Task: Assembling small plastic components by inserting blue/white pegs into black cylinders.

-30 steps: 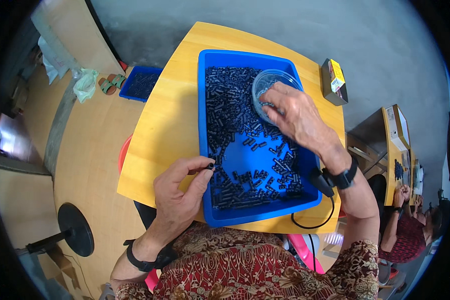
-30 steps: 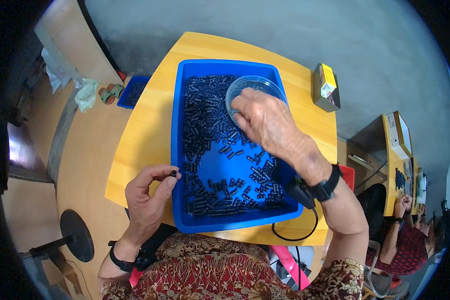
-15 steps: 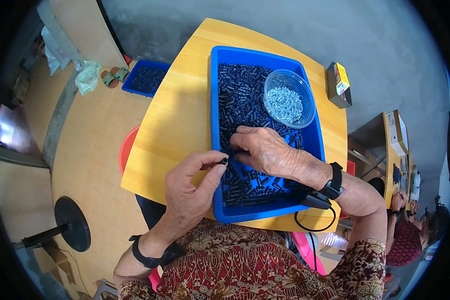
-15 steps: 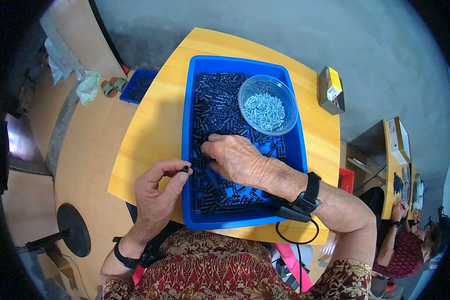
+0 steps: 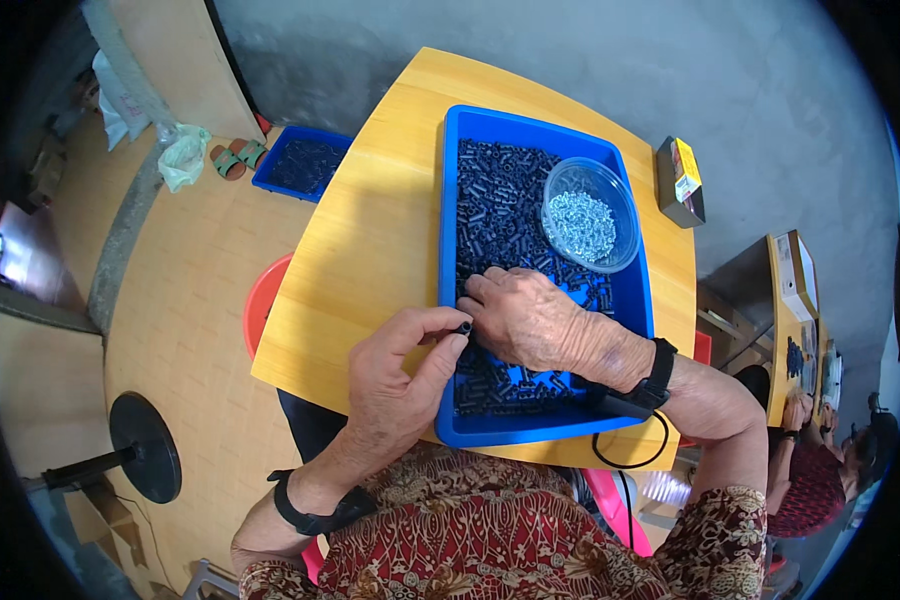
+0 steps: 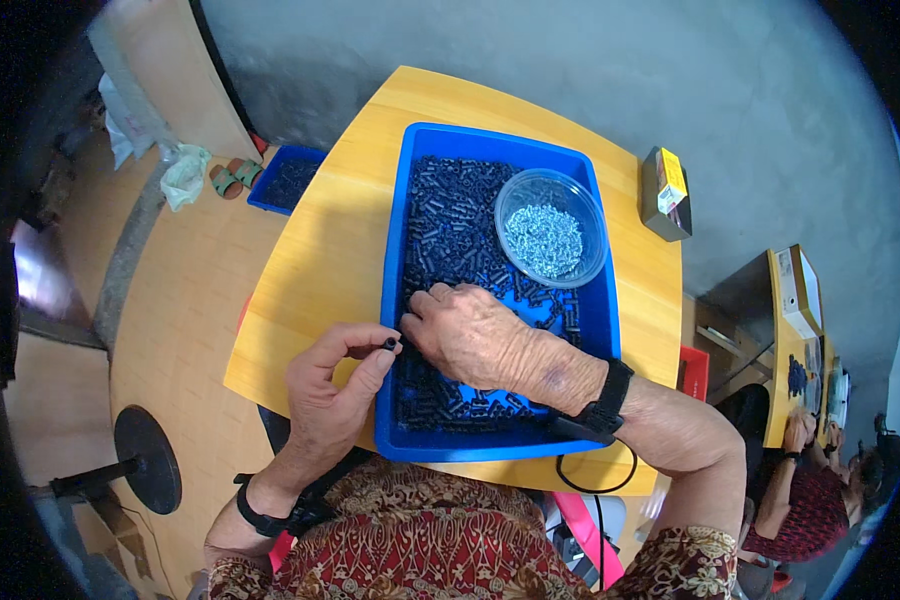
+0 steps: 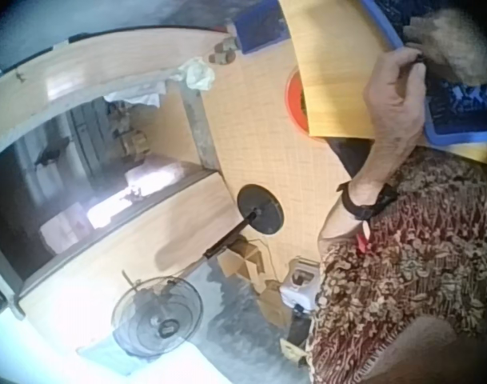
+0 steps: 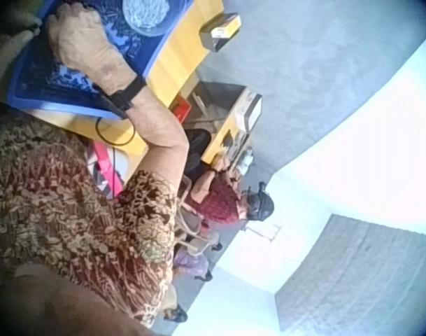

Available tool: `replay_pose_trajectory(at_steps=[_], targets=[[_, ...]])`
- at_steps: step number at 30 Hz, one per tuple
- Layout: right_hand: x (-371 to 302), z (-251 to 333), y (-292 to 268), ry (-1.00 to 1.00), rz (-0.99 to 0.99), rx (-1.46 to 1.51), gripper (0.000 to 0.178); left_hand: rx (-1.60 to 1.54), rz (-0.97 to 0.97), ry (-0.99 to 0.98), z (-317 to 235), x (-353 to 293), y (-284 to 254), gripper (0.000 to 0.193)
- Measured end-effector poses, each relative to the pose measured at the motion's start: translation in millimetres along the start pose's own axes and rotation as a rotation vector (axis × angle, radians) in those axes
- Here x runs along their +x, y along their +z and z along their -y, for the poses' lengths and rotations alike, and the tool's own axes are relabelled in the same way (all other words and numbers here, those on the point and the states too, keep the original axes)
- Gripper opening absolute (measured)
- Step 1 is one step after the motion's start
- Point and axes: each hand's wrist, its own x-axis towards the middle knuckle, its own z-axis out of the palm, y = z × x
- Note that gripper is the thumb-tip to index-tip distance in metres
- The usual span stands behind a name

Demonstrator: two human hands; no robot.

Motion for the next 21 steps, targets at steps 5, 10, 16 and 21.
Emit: replay_pose_trajectory(at_steps=[5, 10, 16, 21], targets=[[-8, -3, -15, 0.057, -0.124, 0.156, 0.011, 0.022, 0.018, -0.008, -3, 2, 0, 0.015], [-20, 13, -54, 0.359, -0.304, 0.775, 0.003, 0.014, 0.011, 0.02, -7, 2, 2, 0.014], [-39, 27, -53, 0.386, -0.405, 1.184, 0.006, -0.064, 0.065, -0.013, -15, 6, 10, 0.015], [-45, 31, -47, 0.4, -0.412, 1.251, 0.006, -0.111, 0.073, -0.071, -16, 3, 16, 0.015]])
